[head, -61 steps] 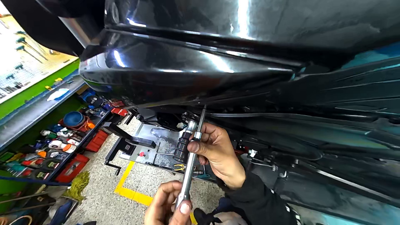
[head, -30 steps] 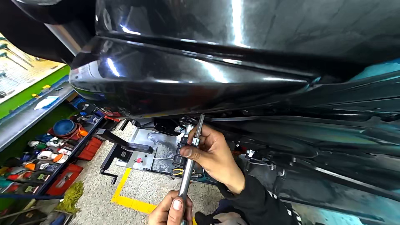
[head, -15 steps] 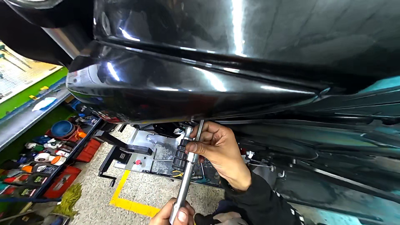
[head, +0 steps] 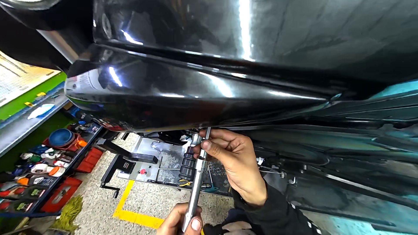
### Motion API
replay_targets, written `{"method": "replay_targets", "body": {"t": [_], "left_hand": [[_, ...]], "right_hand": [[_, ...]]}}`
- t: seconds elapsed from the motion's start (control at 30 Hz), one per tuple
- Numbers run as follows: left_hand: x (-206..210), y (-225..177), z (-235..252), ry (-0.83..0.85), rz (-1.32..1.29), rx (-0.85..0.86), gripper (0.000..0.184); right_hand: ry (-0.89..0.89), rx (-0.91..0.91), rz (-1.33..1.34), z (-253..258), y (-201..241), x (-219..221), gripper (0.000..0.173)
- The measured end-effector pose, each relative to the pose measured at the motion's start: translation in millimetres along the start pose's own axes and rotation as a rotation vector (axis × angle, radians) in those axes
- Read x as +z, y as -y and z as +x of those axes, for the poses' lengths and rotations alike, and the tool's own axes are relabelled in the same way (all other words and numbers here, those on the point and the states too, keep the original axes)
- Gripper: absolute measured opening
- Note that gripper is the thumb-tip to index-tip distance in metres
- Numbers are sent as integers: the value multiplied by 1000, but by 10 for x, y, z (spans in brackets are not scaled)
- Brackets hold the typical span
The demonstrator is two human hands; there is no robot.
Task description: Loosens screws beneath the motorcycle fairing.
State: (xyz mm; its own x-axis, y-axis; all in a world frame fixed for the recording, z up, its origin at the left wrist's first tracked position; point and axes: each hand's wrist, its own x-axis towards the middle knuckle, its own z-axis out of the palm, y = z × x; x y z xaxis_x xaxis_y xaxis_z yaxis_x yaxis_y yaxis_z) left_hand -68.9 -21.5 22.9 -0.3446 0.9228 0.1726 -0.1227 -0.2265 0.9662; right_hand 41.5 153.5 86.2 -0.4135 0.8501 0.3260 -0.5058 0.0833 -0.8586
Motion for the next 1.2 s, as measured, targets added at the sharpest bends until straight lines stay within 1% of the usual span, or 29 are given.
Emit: {"method": "replay_targets", "body": {"t": [0.03, 0.1, 0.17, 0.2, 0.23, 0.3, 0.33, 0.37, 0.4, 0.47, 0.5, 0.57, 0.63, 0.67, 0.7, 0.73, 0.83, 0.93, 1.03, 1.2], "left_hand": [[-10, -13, 11, 9, 34, 5, 31], [-2, -43, 38, 43, 46, -8, 45], [7, -87, 72, 82, -45, -46, 53], [9, -108, 90, 96, -129, -77, 56], [3, -125, 105, 105, -235, -117, 60], [-34, -134, 137, 134, -473, -213, 64], [-51, -128, 145, 159, -567, -257, 66], [-55, -122, 150, 182, -609, -284, 68], [-43, -117, 151, 197, -586, -288, 70], [-22, -95, 137, 210, -410, -209, 68], [-31, -88, 130, 213, -286, -141, 63], [-50, -117, 117, 155, -41, -38, 51], [-51, -150, 106, 47, 85, 9, 32], [-53, -167, 104, 24, 110, 19, 27], [-56, -181, 107, 25, 116, 20, 28], [-57, -184, 110, 40, 97, 13, 33], [-42, -141, 125, 115, -61, -27, 50], [-7, -53, 128, 155, -243, -56, 52], [28, 35, 130, 159, -358, -77, 51], [48, 122, 151, 181, -321, -37, 52]], "right_hand": [[-21, -28, -23, -1, -13, 9, 27], [-53, -72, -43, -5, -40, 31, 26], [-38, -47, -14, -6, -44, 50, 23], [15, 0, 13, -19, -34, 38, 25], [107, 60, 65, -37, -30, 8, 31], [340, 164, 209, -73, -66, -73, 40], [418, 211, 280, -89, -94, -106, 41], [446, 234, 316, -98, -120, -125, 42], [422, 231, 316, -106, -136, -123, 43], [301, 206, 259, -124, -139, -86, 41], [221, 196, 212, -131, -138, -55, 41], [90, 171, 116, -132, -136, 10, 41], [54, 142, 84, -125, -151, 43, 42], [55, 131, 76, -126, -160, 57, 42], [64, 114, 63, -126, -165, 71, 42], [84, 91, 48, -126, -162, 79, 41], [210, 37, 24, -101, -88, 59, 45], [227, 45, 38, -82, -42, 55, 43], [206, 50, -27, -83, -33, 26, 41], [192, 59, -109, -104, -18, -14, 38]]}}
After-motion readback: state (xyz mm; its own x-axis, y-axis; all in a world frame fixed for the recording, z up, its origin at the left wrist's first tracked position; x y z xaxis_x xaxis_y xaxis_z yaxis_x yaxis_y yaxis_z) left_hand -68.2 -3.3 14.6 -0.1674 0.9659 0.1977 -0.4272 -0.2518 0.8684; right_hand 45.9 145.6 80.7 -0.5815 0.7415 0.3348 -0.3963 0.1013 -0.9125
